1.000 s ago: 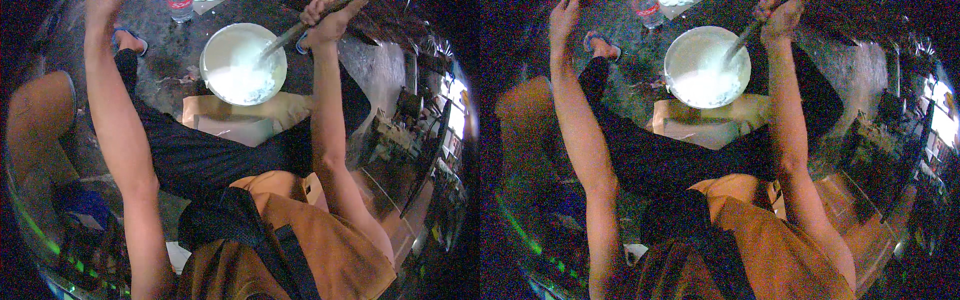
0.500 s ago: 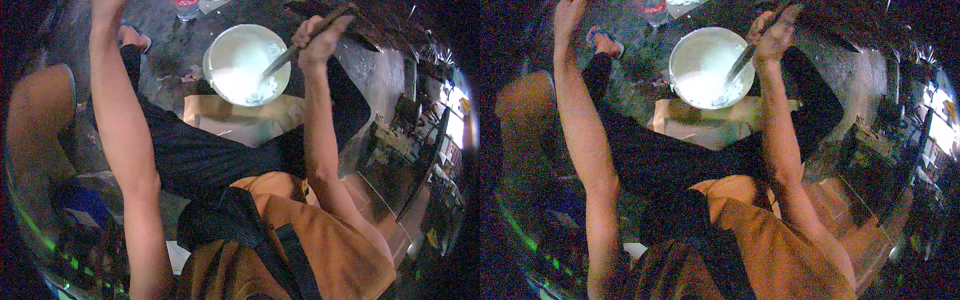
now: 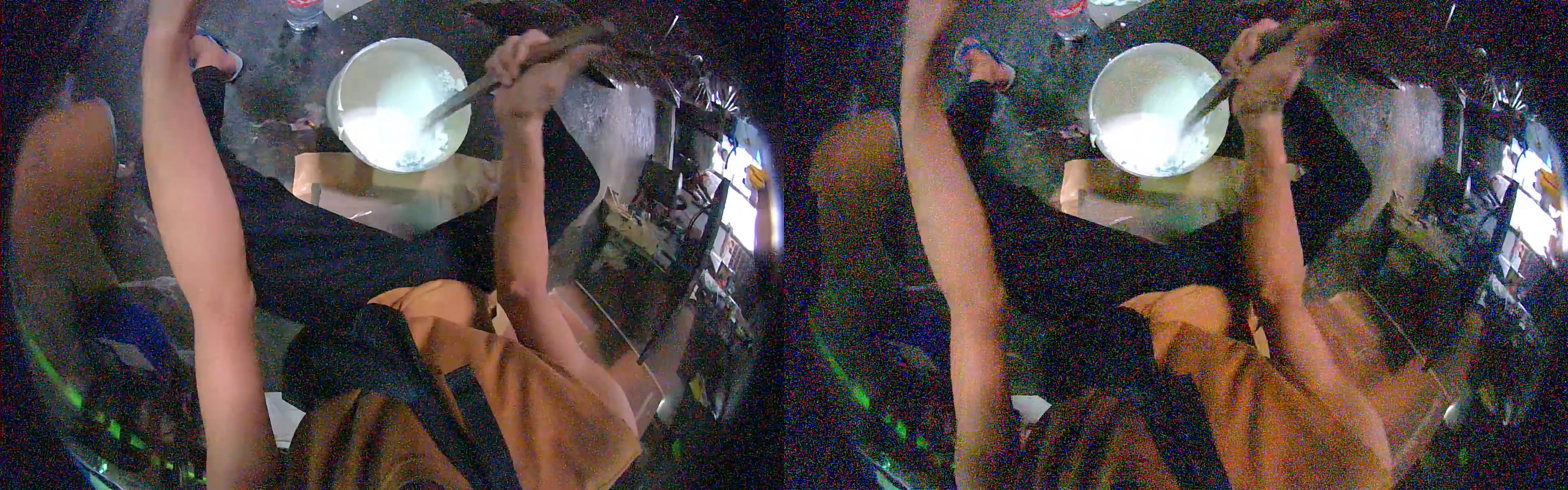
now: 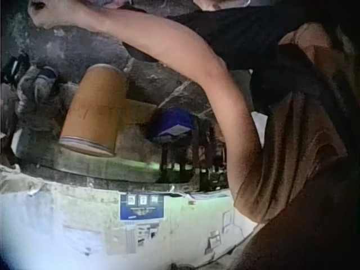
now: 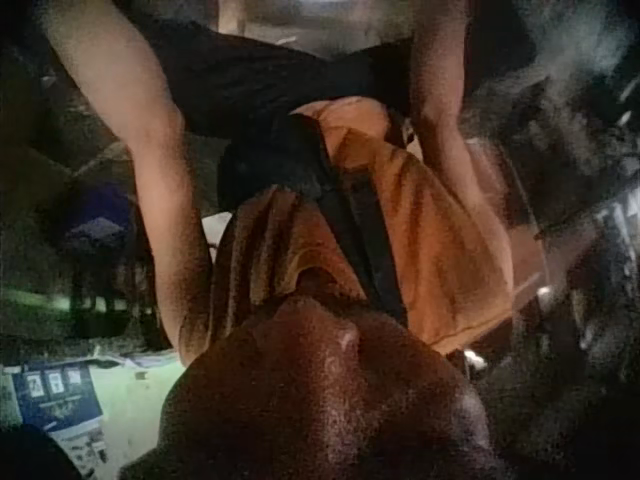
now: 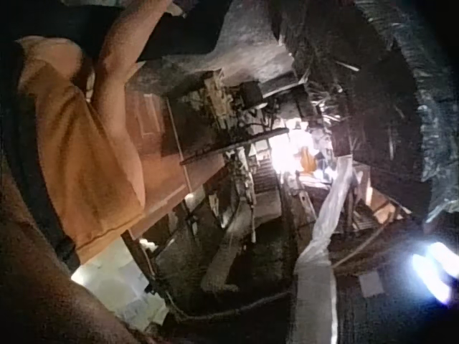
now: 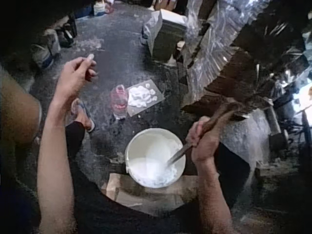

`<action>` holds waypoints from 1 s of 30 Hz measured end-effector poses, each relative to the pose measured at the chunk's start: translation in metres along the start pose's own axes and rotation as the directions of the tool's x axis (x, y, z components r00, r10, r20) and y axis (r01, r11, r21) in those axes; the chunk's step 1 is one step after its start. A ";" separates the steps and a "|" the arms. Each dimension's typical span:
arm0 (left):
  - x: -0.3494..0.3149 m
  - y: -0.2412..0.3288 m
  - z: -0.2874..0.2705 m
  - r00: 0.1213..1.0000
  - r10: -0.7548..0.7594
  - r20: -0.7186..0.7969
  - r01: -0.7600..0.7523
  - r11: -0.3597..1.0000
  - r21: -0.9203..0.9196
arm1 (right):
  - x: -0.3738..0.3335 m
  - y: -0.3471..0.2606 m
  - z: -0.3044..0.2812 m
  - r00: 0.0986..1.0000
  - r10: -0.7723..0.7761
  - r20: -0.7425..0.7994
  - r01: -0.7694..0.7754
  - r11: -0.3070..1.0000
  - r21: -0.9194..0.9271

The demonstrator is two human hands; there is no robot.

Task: The person stirs a white liquid in a white bucket using a long wooden paddle.

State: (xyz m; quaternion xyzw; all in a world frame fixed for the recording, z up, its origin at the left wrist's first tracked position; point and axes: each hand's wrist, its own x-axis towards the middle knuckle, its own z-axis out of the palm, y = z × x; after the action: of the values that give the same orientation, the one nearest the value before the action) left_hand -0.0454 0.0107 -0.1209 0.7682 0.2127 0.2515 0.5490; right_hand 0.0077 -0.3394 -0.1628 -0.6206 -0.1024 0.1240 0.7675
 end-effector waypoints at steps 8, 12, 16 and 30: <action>0.002 0.001 0.029 1.000 0.010 0.011 -0.009 0.997 -0.074 | -0.018 0.094 -0.044 0.981 -0.041 -0.192 0.033 0.998 -0.044; 0.000 -0.005 0.006 1.000 -0.007 0.003 0.007 0.999 -0.036 | -0.026 0.006 0.025 0.987 0.085 -0.139 -0.101 0.989 -0.112; 0.005 -0.006 0.010 1.000 0.004 0.004 -0.004 0.998 -0.058 | -0.015 0.014 0.009 0.981 -0.190 -0.041 0.190 0.982 -0.022; 0.003 -0.005 0.021 1.000 0.004 -0.019 -0.005 1.000 -0.022 | -0.027 0.075 -0.030 0.959 -0.280 -0.053 0.280 0.960 0.001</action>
State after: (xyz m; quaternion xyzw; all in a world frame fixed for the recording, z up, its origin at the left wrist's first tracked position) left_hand -0.0299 -0.0016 -0.1307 0.7601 0.2132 0.2621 0.5550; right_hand -0.0132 -0.3606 -0.2421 -0.5997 -0.1683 -0.0017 0.7823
